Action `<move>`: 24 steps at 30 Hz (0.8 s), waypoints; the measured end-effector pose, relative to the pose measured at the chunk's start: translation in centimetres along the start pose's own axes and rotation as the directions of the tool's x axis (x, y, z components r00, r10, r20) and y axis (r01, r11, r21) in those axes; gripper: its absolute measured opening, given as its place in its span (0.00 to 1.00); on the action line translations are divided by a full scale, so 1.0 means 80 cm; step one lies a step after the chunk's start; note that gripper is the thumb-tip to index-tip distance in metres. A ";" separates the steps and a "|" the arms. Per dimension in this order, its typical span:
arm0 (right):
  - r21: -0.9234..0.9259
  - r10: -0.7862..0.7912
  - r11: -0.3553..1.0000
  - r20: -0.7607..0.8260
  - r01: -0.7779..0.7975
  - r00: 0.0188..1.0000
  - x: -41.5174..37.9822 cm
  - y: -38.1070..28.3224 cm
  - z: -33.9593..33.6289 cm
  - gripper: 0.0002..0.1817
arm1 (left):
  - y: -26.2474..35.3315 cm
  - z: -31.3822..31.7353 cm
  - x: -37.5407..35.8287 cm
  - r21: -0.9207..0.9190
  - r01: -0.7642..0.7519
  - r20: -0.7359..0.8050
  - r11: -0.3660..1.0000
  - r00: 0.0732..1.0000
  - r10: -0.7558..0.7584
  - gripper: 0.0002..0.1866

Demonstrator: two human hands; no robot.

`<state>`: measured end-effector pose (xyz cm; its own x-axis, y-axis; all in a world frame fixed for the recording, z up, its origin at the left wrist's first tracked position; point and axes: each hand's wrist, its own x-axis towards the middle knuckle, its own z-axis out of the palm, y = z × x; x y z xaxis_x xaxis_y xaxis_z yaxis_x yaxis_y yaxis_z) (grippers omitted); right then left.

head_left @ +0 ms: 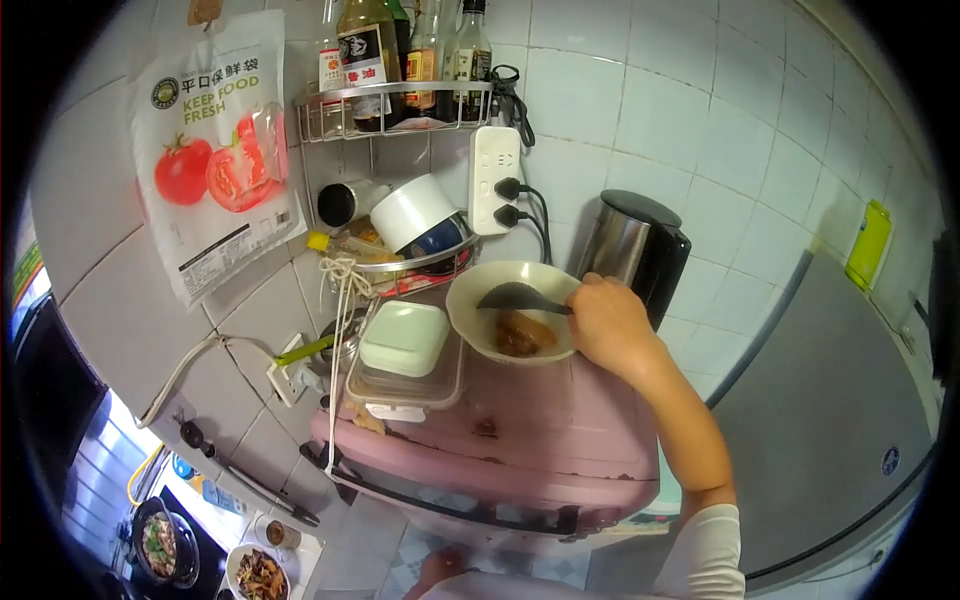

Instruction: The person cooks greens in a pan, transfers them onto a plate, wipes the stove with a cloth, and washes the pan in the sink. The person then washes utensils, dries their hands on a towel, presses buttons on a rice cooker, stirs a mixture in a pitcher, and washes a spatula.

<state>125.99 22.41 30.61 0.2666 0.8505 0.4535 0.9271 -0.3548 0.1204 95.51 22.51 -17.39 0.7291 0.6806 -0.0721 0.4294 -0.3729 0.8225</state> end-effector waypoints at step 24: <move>0.040 -0.138 0.987 -0.297 0.157 0.945 -0.030 -0.006 0.004 0.07 | 0.018 0.011 -0.010 0.027 -0.007 -0.171 1.000 0.985 0.012 0.07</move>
<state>125.02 20.63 29.20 0.0454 0.7374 0.6740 0.9672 -0.2011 0.1550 95.99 20.85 -16.66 0.6325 0.7738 0.0349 0.4384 -0.3948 0.8074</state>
